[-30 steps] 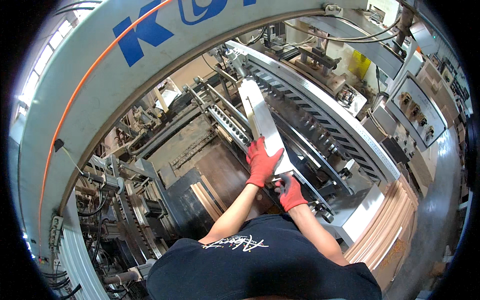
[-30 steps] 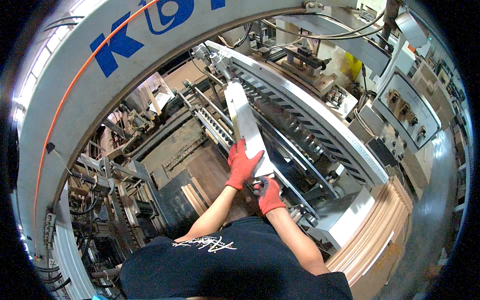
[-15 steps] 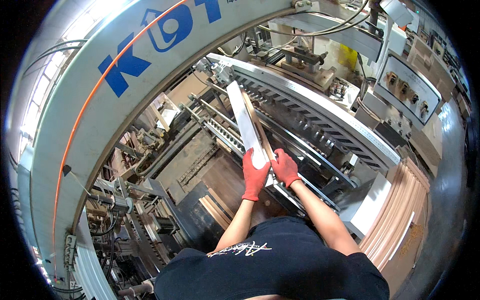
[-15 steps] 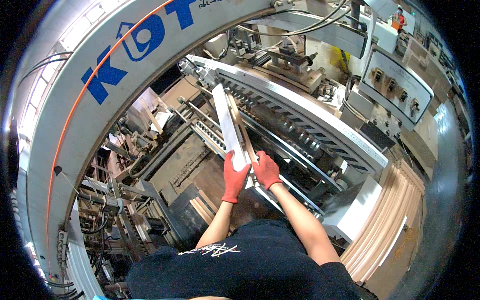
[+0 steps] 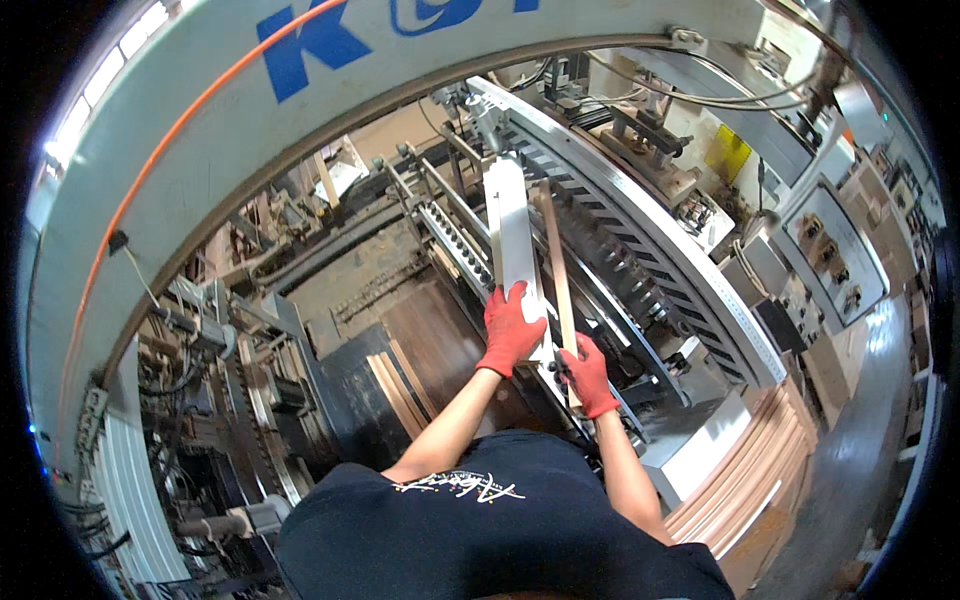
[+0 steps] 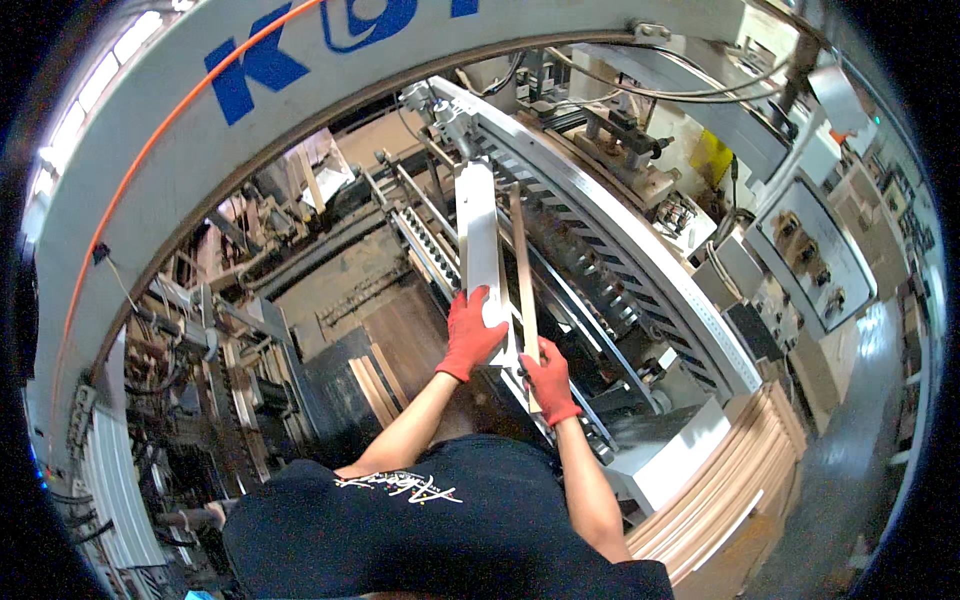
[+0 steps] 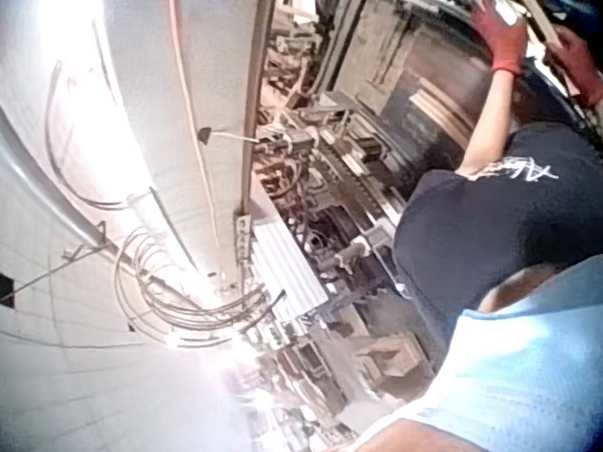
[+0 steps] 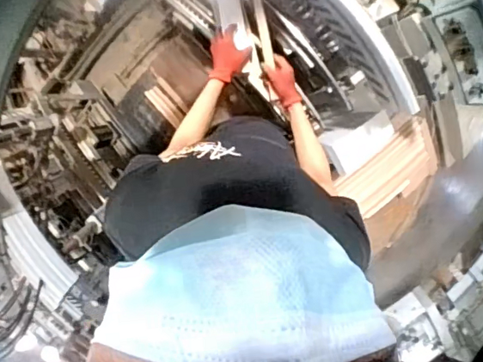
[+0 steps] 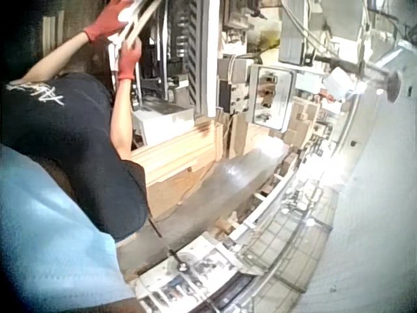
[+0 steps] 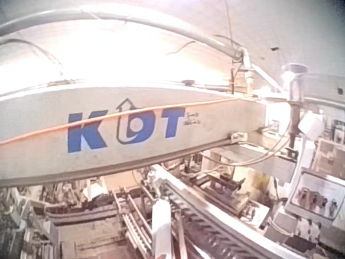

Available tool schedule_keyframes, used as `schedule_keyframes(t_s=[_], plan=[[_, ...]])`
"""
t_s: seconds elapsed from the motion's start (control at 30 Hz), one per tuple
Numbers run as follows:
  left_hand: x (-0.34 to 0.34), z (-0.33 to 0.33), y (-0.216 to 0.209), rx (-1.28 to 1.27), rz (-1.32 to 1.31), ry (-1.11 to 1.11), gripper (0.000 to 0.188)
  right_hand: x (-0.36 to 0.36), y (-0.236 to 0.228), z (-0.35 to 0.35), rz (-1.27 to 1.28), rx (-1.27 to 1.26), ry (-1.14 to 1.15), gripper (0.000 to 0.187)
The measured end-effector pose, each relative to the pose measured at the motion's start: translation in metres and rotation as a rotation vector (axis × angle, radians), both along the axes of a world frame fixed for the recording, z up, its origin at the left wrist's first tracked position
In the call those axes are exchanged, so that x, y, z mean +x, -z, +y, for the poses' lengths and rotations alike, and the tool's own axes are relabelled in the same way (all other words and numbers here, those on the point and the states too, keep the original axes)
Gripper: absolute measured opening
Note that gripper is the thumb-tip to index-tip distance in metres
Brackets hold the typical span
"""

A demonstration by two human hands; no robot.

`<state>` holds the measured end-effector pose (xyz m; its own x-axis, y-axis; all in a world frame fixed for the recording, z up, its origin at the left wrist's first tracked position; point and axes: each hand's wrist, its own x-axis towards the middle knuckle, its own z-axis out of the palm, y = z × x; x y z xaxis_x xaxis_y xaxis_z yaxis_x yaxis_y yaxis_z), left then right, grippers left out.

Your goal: The person takes wood pieces from a stack and feeds them one at a time into a woodworking machine using gloved hands.

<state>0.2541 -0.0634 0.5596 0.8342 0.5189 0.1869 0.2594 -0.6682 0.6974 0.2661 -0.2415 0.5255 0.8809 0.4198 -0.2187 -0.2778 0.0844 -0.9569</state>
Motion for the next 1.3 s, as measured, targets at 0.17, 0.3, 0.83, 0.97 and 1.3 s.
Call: schedule_keyframes(t_s=[0.17,0.3,0.83,0.97,1.3], plan=[[-0.007,-0.009,0.015,0.169,0.059,-0.105,0.068,-0.038,-0.056,-0.046,0.129,-0.009,-0.187,0.022],[-0.039,-0.025,-0.019,-0.217,-0.189,-0.043,0.058,-0.052,-0.067,-0.061,0.148,0.143,-0.343,0.045],[-0.146,0.058,0.107,-0.671,-0.320,-0.441,0.058,-0.050,-0.017,-0.063,-1.035,-0.824,-0.416,0.039],[-0.198,0.095,0.202,-0.616,0.116,-0.773,0.045,-0.056,0.010,-0.084,-0.693,-0.949,-0.611,0.054],[-0.268,0.121,0.319,-0.701,0.510,-0.946,0.041,-0.037,0.066,-0.111,-0.568,-0.914,-0.464,0.047]])
